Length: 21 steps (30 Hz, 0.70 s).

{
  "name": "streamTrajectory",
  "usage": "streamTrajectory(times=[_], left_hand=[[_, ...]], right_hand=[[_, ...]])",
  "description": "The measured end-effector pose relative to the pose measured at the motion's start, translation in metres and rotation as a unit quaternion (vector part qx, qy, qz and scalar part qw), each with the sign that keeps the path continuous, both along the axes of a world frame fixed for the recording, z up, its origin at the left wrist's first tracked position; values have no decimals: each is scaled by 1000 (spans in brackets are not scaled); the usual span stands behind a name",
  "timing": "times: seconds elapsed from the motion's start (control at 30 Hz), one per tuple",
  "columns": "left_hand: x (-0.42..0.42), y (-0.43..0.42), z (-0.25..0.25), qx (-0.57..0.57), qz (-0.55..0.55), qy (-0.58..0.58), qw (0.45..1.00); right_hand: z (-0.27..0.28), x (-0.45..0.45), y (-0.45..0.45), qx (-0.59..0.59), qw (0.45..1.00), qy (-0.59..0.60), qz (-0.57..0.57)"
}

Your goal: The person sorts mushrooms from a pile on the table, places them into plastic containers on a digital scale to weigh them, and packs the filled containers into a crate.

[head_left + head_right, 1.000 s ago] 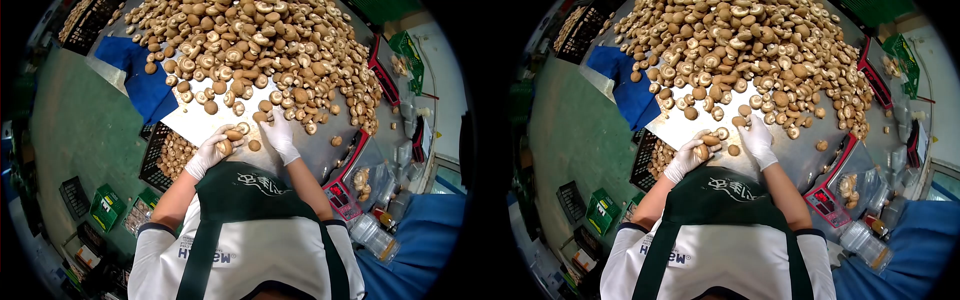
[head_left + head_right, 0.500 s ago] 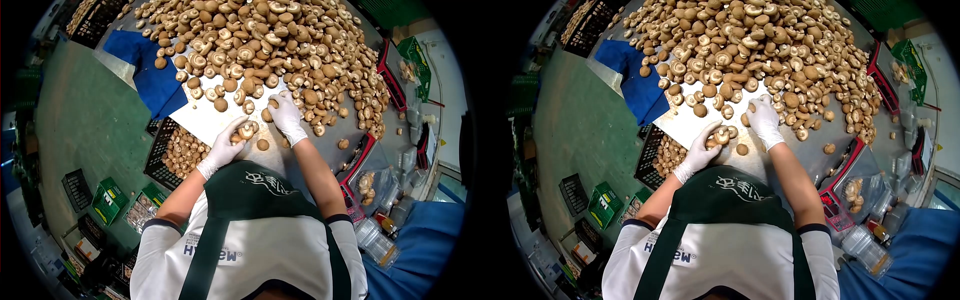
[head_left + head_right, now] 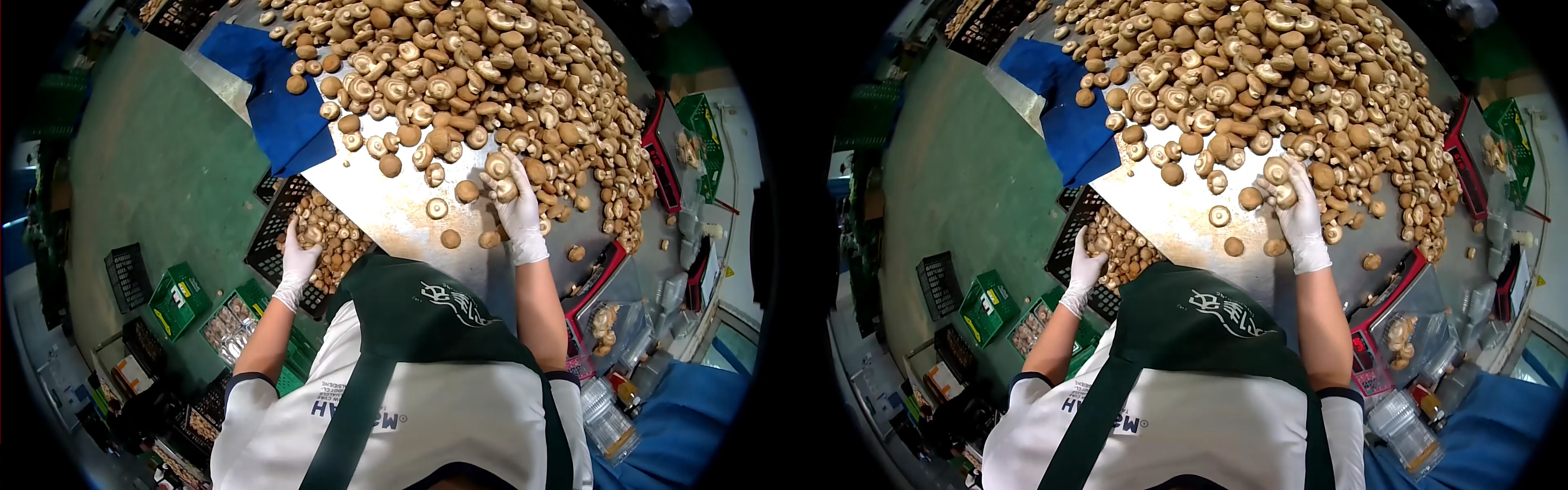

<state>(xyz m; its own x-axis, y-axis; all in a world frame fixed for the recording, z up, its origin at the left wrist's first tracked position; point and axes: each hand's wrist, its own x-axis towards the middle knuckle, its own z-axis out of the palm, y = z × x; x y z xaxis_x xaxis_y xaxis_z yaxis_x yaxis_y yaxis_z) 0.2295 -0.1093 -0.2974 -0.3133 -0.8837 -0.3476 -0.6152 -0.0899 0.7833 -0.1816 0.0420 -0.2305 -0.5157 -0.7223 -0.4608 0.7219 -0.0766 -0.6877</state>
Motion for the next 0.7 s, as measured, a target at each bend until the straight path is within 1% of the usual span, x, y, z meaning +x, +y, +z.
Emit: streamTrajectory(times=[0.03, 0.07, 0.1, 0.17, 0.2, 0.23, 0.3, 0.33, 0.37, 0.43, 0.47, 0.53, 0.57, 0.6, 0.63, 0.7], left_hand=[[5, -1, 0, 47, 23, 10, 999], [4, -6, 3, 56, -10, -1, 998], [0, -8, 2, 164, 33, 48, 985], [-12, -8, 5, -17, -45, -12, 999], [-14, -12, 9, -9, -34, 1, 999], [-12, -16, 9, -51, -35, -11, 998], [1, -30, 20, -94, -7, -72, 993], [19, -36, 9, -76, 44, -69, 994], [36, -42, -2, -59, 97, -63, 992], [69, -50, -15, -36, 162, -18, 986], [87, -52, -32, -21, 190, 8, 981], [112, -48, -63, 7, 192, -37, 981], [125, -46, -82, 22, 191, -59, 980], [137, -40, -111, 51, 219, -68, 972], [139, -32, -119, 12, 207, -121, 971], [148, -22, -158, 112, 249, -137, 952]], right_hand=[[1, 1, -5, -12, 999, 41, 26], [9, 5, -13, -23, 996, 72, 45], [12, 6, -21, -25, 994, 83, 61], [0, 7, -38, -25, 987, 148, 58], [15, 13, -45, -27, 989, 124, 73], [14, 14, -48, -25, 989, 115, 84], [26, 21, -51, -38, 989, 102, 96], [29, 26, -52, -39, 990, 95, 99], [19, 23, -48, -42, 986, 113, 114], [22, 33, -49, -2, 988, 124, 90], [18, 35, -47, 4, 989, 105, 102], [4, 37, -41, 9, 989, 69, 131], [7, 46, -41, 23, 989, 64, 133], [6, 51, -39, 39, 985, 62, 158], [5, 55, -37, 56, 980, 62, 182], [12, 74, -43, 73, 978, 70, 180]])
